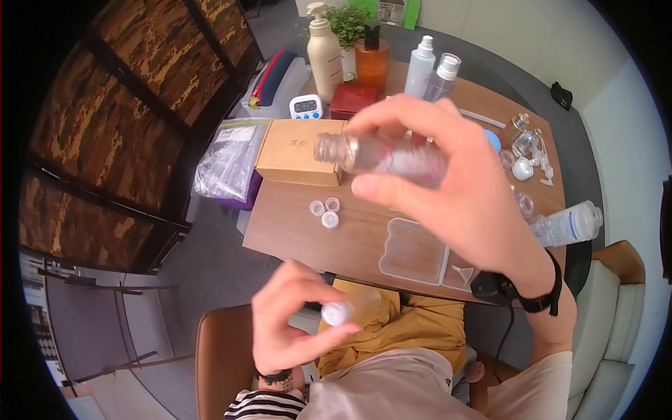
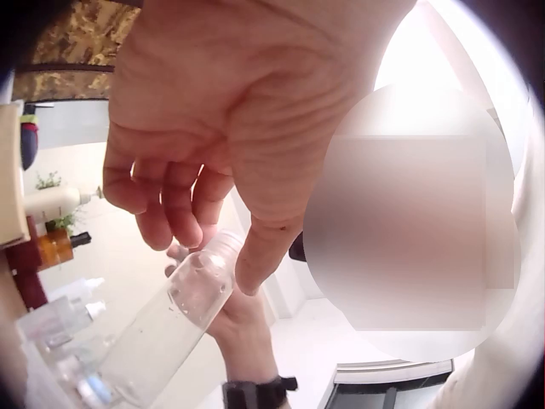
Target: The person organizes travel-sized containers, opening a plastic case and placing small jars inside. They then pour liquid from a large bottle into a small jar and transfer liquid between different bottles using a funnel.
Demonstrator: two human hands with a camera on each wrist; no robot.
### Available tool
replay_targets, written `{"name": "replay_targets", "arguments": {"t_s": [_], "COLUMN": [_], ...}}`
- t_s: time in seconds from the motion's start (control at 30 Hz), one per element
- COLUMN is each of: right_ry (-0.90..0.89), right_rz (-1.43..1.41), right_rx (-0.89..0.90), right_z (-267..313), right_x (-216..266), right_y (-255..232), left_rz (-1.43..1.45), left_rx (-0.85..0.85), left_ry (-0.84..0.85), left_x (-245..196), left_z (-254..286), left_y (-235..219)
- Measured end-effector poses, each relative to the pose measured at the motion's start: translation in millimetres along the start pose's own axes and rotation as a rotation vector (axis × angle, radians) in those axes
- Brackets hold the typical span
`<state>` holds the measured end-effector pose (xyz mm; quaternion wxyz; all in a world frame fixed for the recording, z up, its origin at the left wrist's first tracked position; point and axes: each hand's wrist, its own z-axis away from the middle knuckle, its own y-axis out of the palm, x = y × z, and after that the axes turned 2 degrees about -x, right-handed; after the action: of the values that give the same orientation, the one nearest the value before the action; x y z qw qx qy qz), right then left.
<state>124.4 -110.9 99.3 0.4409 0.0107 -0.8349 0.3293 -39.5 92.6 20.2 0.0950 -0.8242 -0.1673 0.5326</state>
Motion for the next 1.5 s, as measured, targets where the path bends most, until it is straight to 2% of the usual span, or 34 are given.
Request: {"name": "replay_targets", "arguments": {"t_s": [0.03,0.1,0.17,0.23,0.37,0.43,0.57,0.63,0.7,0.77,0.8,0.87,0.9,0.97,1.23,1.5], "right_ry": [-0.001,-0.194,-0.128,0.021,0.125,-0.276,-0.281,-0.077,-0.065,0.044,0.044,0.116,0.117,0.211,0.251,0.232], "right_rz": [-0.001,0.151,0.130,0.022,-0.077,0.394,0.367,0.203,0.241,0.503,0.502,0.670,0.669,0.799,0.900,0.972], "right_rx": [0.009,-0.070,-0.032,0.098,0.234,-0.008,0.020,0.154,0.146,0.199,0.199,0.349,0.348,0.480,0.526,0.554], "right_z": [-7,-18,-25,-34,-42,-41,-57,-65,-70,-74,-75,-80,-82,-87,-101,-97], "right_x": [-5,-21,-25,-28,-44,-58,-66,-66,-64,-58,-60,-67,-69,-72,-83,-91], "right_y": [5,17,22,23,29,37,36,30,27,24,25,25,27,33,48,53], "left_rz": [-0.004,0.010,0.011,0.013,-0.022,-0.037,-0.041,-0.042,-0.035,-0.036,-0.036,-0.044,-0.050,-0.064,-0.080,-0.099], "left_rx": [0.027,0.070,0.085,0.101,0.129,0.131,0.100,0.091,0.085,0.090,0.095,0.099,0.102,0.117,0.148,0.081], "left_ry": [0.009,0.023,0.017,0.010,0.007,0.008,0.010,0.018,0.027,0.026,0.027,0.033,0.040,0.049,0.067,0.072], "left_x": [0,-1,2,3,2,1,1,0,0,-1,-1,-1,-1,0,-1,-2], "left_z": [2,4,8,8,6,5,6,7,7,7,7,7,6,7,7,6], "left_y": [5,11,16,18,17,16,13,13,12,11,11,12,12,10,11,14]}}
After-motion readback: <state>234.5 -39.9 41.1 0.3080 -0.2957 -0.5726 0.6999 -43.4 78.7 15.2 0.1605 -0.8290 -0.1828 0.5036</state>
